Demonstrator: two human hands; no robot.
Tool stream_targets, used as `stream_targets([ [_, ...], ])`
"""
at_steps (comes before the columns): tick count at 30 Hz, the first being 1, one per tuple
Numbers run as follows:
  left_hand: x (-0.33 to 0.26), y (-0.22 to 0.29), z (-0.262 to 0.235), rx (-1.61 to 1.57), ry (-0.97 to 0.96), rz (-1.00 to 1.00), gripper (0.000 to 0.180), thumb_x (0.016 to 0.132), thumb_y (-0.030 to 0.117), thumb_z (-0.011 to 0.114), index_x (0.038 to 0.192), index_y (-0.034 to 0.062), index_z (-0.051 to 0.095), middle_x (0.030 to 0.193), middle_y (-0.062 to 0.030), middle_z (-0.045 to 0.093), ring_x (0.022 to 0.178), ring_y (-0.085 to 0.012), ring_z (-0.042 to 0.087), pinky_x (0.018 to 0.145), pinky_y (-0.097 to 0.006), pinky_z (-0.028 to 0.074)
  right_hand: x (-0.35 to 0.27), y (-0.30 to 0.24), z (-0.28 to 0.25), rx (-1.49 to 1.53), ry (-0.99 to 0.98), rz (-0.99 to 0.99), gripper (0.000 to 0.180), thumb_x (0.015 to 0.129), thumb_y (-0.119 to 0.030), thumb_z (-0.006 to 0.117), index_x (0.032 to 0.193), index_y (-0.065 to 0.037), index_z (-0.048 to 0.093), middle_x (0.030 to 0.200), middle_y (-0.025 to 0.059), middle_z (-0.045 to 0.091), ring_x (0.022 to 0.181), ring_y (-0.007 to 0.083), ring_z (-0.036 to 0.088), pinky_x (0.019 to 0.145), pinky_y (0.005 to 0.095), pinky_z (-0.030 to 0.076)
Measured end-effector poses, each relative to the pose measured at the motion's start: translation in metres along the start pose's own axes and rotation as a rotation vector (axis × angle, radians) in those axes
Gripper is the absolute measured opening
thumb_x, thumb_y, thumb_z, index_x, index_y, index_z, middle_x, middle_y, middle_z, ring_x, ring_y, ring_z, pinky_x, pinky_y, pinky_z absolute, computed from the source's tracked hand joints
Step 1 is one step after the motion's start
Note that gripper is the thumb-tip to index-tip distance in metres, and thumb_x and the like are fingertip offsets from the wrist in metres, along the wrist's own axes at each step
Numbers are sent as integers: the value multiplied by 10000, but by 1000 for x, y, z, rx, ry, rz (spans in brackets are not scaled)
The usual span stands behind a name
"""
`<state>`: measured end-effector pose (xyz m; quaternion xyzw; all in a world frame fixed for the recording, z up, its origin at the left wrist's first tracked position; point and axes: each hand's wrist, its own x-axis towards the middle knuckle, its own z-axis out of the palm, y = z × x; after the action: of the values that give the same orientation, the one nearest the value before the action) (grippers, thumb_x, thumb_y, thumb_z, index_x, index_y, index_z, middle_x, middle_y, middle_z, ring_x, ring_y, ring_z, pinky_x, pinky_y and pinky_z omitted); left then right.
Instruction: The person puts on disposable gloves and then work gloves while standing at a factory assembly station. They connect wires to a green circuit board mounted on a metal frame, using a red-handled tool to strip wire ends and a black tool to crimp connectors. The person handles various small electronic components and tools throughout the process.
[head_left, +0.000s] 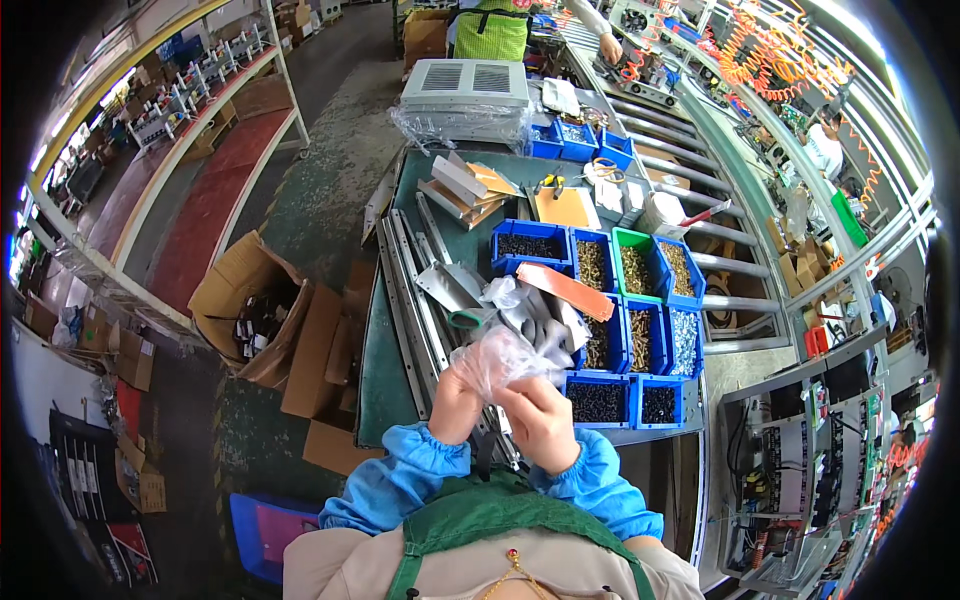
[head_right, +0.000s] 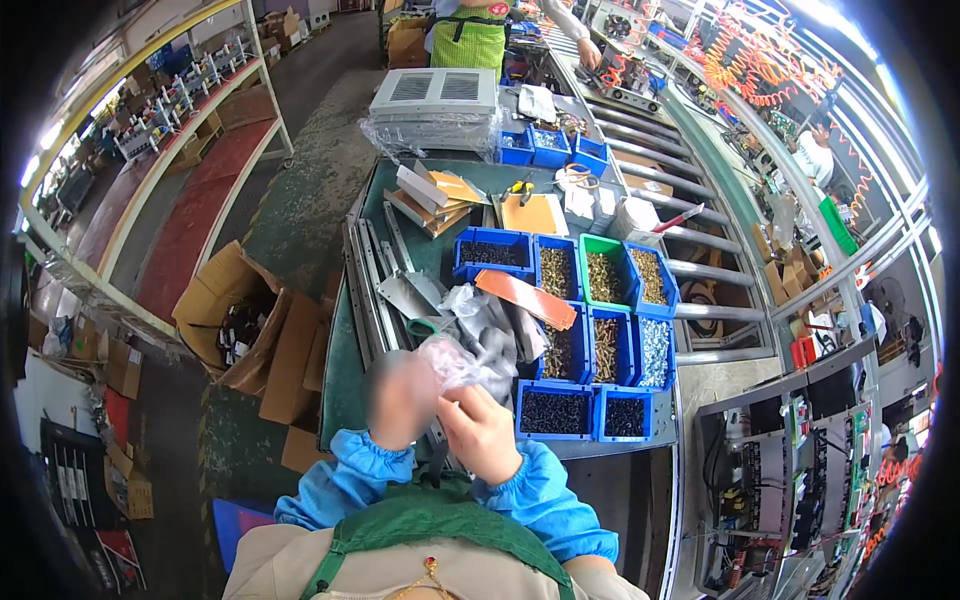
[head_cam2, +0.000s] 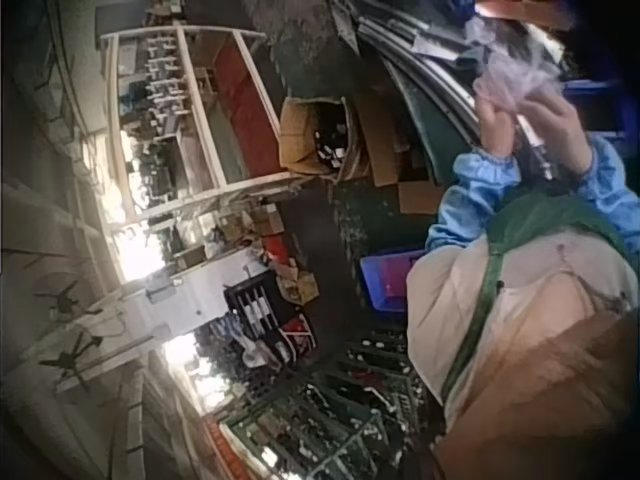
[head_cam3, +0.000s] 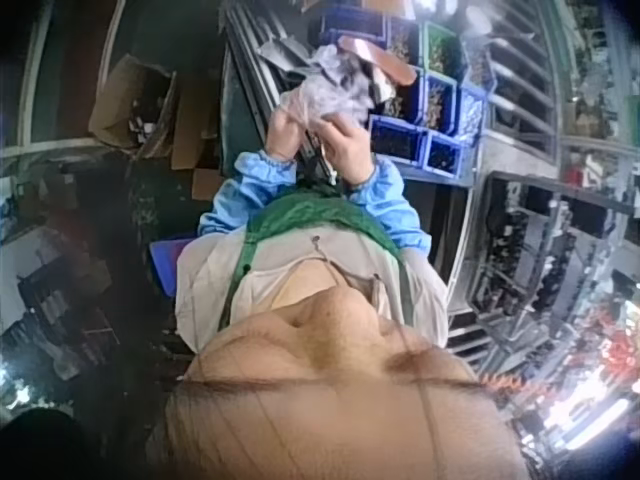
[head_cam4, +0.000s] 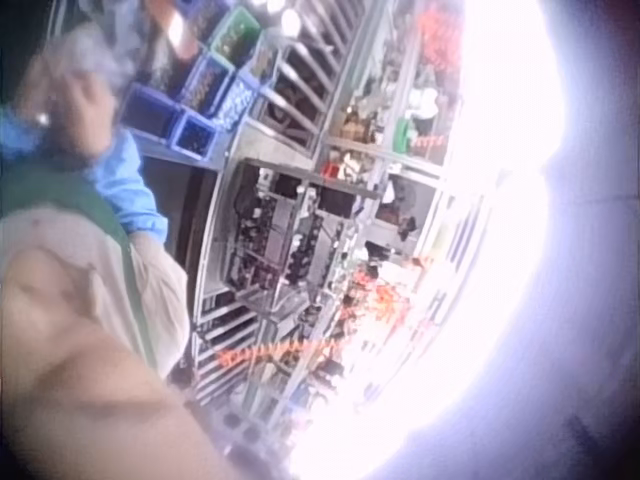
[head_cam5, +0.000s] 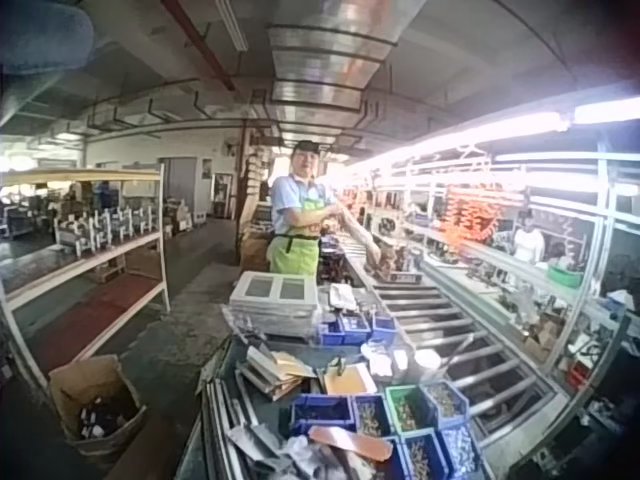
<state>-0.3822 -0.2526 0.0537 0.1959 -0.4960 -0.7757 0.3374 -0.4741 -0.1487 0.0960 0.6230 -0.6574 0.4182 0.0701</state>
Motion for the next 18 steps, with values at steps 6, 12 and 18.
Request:
stream_targets([
  [6,-5,33,-3,920,242,440,349,611,92,823,834,61,556,787,-42,521,728,-173,534,647,-301,443,-1,27,-30,-126,-200,36,291,683,14,636,934,-132,659,796,26,560,632,200,616,539,311,511],
  [12,-11,21,7,963,31,387,211,791,93,665,965,48,556,743,-124,542,621,-309,574,546,-373,454,5,-6,-37,36,63,208,287,750,73,589,1007,-42,642,765,113,568,642,255,590,572,326,479],
  [18,-26,13,30,884,-110,764,167,812,88,653,936,33,555,767,-150,576,678,-336,591,615,-420,466,-33,17,-18,1135,-118,1064,313,888,-72,515,1196,-17,529,759,0,586,598,79,464,509,255,364],
])
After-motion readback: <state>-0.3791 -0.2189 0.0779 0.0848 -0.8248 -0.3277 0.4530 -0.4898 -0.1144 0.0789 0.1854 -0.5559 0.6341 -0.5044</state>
